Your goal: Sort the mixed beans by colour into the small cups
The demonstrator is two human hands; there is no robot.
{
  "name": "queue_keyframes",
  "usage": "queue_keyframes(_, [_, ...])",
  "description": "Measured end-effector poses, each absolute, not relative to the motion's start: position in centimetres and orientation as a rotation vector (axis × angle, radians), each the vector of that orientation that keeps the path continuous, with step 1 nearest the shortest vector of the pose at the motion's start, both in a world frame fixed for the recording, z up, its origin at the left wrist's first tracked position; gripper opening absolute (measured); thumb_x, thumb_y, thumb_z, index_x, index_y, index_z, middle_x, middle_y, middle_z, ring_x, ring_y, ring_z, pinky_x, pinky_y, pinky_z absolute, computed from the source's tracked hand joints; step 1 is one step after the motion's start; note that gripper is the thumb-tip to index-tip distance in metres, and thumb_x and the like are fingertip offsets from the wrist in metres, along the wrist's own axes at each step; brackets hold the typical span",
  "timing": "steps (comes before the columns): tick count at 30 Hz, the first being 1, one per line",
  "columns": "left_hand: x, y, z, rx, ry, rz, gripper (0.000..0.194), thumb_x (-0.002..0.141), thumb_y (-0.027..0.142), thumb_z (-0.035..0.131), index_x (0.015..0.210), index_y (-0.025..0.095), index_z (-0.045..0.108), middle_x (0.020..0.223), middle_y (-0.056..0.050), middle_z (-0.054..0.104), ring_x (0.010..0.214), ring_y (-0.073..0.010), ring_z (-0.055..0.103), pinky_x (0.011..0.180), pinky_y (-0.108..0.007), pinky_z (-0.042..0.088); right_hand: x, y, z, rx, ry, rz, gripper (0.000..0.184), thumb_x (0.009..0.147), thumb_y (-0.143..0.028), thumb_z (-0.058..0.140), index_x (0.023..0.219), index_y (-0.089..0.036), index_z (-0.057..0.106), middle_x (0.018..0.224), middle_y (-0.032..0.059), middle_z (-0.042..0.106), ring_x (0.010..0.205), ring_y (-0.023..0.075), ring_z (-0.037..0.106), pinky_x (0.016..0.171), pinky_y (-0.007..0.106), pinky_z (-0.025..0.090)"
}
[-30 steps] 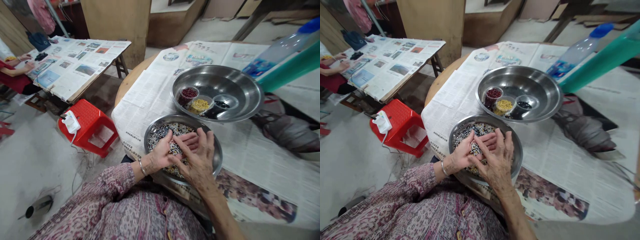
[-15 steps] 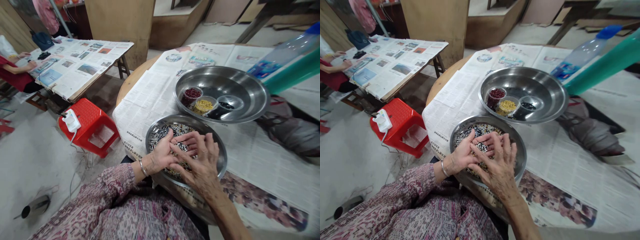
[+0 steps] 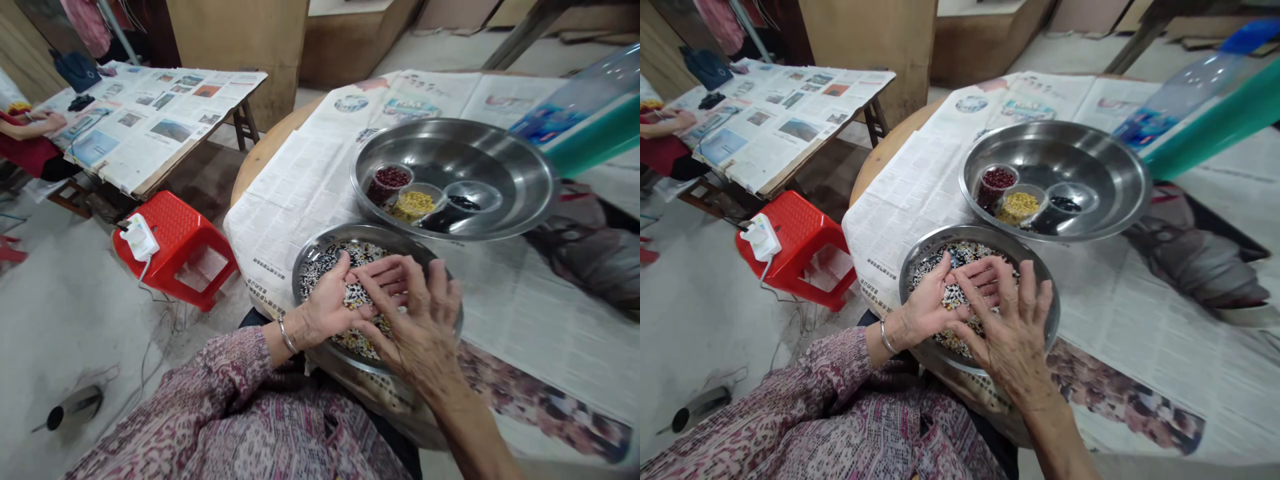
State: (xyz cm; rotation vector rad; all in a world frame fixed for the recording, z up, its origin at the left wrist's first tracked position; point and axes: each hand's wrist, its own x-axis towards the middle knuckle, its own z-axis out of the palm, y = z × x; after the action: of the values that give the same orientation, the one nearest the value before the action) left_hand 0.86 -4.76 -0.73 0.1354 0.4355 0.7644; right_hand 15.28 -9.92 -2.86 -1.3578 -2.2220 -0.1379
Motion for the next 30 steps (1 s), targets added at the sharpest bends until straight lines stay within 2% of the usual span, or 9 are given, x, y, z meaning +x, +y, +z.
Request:
queue_keyframes(5, [0.6, -4.8, 0.1, 0.082, 0.420, 0.772, 0.070, 0.104, 0.053, 0.016, 0.140, 0.006, 0.054, 0.136, -0.018, 0.061, 0.130, -0.0237, 0.056, 0.113, -0.037, 0.040, 15.3, -10.5, -3.3, -1.278, -2.256, -0.143, 0.074, 0.092, -0.053, 0.053, 0.156, -0.042, 0.018, 0.169, 0.0037, 0.001, 0.153, 0.0402, 0.007, 0.117, 0.067, 0.016])
queue_keyframes(12, [0.6, -5.2, 0.0, 0.042, 0.390, 0.762, 0.067, 0.104, 0.052, 0.019, 0.145, 0.007, 0.048, 0.147, -0.017, 0.051, 0.130, -0.0233, 0.055, 0.101, -0.029, 0.047, 14.9, -12.0, -2.8, -1.245, -2.268, -0.088, 0.070, 0.092, -0.056, 0.051, 0.155, -0.043, 0.022, 0.169, 0.0011, 0.005, 0.153, 0.0378, 0.010, 0.120, 0.065, 0.012])
queue_keyframes(17, [0.6, -5.2, 0.2, 0.055, 0.383, 0.767, 0.069, 0.104, 0.052, 0.017, 0.147, 0.005, 0.045, 0.151, -0.017, 0.047, 0.131, -0.0241, 0.055, 0.100, -0.030, 0.048, 15.4, -12.4, -2.3, -1.277, -2.246, -0.114, 0.070, 0.092, -0.053, 0.053, 0.155, -0.042, 0.023, 0.168, 0.0011, 0.007, 0.153, 0.0372, 0.011, 0.119, 0.064, 0.013])
queue_keyframes(22, [0.6, -5.2, 0.5, 0.017, 0.360, 0.790, 0.069, 0.104, 0.052, 0.018, 0.144, 0.006, 0.049, 0.144, -0.017, 0.055, 0.125, -0.0235, 0.060, 0.106, -0.034, 0.045, 15.9, -12.4, -2.4, -1.420, -2.189, -0.248, 0.074, 0.091, -0.054, 0.054, 0.156, -0.035, 0.023, 0.168, 0.0036, 0.009, 0.153, 0.0366, 0.009, 0.121, 0.063, 0.012])
queue_keyframes(30, [0.4, -5.1, 0.3, 0.005, 0.355, 0.799, 0.065, 0.103, 0.052, 0.024, 0.137, 0.006, 0.056, 0.138, -0.018, 0.059, 0.127, -0.0251, 0.058, 0.108, -0.035, 0.044, 15.0, -13.3, -3.0, -1.339, -2.197, -0.116, 0.073, 0.092, -0.051, 0.054, 0.156, -0.040, 0.021, 0.168, 0.0013, 0.006, 0.153, 0.0351, 0.010, 0.121, 0.062, 0.014])
